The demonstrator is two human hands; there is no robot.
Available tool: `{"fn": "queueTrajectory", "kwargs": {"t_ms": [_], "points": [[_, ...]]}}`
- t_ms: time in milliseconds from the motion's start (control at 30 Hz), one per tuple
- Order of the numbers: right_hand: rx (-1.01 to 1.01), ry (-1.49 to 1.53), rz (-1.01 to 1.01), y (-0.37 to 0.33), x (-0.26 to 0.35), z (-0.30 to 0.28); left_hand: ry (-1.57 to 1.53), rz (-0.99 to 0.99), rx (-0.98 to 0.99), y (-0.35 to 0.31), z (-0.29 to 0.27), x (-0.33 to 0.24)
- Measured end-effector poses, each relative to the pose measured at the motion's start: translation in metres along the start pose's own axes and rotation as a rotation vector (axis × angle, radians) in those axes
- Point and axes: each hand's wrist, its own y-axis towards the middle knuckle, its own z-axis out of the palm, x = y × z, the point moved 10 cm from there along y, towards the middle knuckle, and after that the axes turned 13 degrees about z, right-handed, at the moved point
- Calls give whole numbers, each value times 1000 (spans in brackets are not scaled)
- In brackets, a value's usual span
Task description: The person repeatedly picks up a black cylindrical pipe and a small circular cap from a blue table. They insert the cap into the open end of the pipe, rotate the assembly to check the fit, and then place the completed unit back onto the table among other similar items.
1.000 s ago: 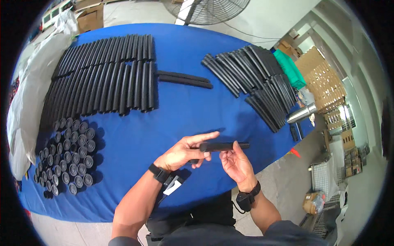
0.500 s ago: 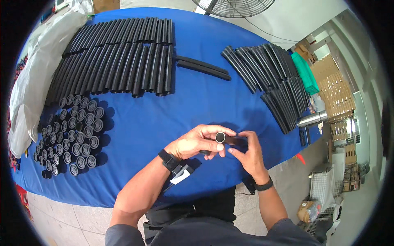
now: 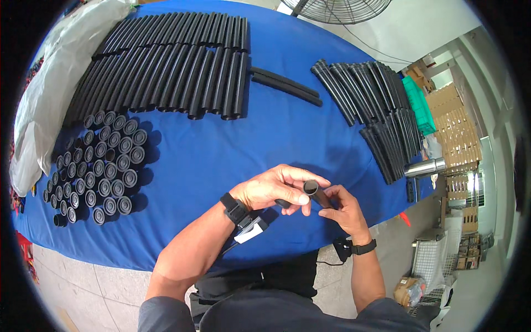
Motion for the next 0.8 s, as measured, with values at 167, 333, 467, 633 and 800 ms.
{"fn": "queueTrajectory", "kwargs": {"t_ms": [167,333,467,633,800], "points": [[195,81,41,4,-12,5,-2,-17,18,-2,1,0],[72,194,-42,-1,-2,6,-2,-34,23,-2,2,0],[138,189,23,3,-13,0,-8,-56,30,-3,6,3],[1,54,-128,-6,20,2,-14,-11,-21,-1,-4,0],[-180,-210,-106,6,29,-5,-18,2,-33,-1,-5,0]]}}
